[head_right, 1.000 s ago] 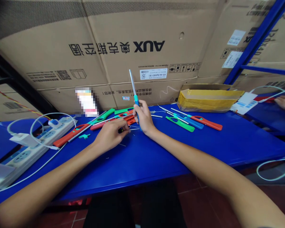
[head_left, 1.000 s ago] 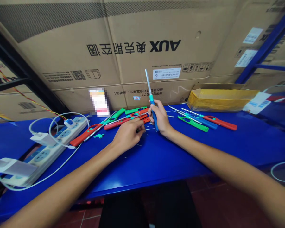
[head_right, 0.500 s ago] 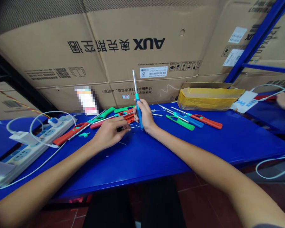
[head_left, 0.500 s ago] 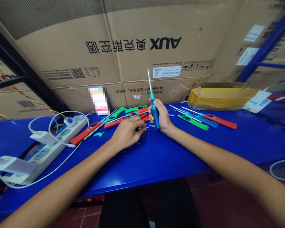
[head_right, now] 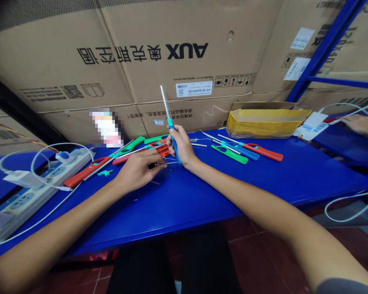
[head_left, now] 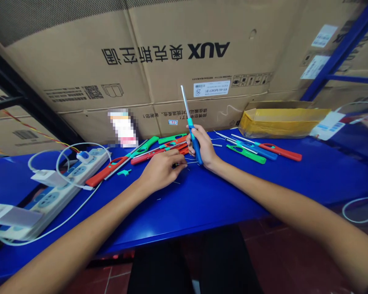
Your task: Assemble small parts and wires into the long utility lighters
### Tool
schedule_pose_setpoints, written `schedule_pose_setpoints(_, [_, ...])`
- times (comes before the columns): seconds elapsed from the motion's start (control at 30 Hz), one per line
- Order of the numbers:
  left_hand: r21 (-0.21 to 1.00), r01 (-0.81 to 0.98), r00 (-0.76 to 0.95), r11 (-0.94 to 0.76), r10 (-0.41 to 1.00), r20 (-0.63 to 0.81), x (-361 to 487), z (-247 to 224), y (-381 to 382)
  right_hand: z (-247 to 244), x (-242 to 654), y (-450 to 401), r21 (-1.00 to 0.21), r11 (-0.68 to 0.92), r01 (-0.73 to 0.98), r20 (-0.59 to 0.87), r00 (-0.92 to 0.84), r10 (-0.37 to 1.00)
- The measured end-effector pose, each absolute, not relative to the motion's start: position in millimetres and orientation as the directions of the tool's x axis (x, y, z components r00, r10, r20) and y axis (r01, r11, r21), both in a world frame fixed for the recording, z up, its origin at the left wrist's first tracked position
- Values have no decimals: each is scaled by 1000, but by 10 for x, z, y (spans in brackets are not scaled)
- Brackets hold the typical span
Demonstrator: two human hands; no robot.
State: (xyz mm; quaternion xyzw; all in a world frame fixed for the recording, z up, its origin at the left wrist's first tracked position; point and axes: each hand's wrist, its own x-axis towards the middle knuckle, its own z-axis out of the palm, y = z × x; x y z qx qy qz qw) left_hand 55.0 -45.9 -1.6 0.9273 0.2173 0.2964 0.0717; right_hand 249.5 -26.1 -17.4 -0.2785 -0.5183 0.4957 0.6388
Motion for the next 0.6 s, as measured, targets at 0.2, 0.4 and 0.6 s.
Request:
schedule_pose_setpoints(0.2, [272,400,741,-875,483,466,565,-10,-478,-204,2453,-246,-859,371,-352,393,9,919])
schedule_pose_setpoints(0.4, [248,398,742,-883,469,478,566,-20,-480,-215,2455,-251,-865,323,-383,349,2,937])
schedule_pose_setpoints(0.6, [218,366,765,-905,426,484,548,-12,-470,-177,2453,-288,-859,330,-392,358,0,934])
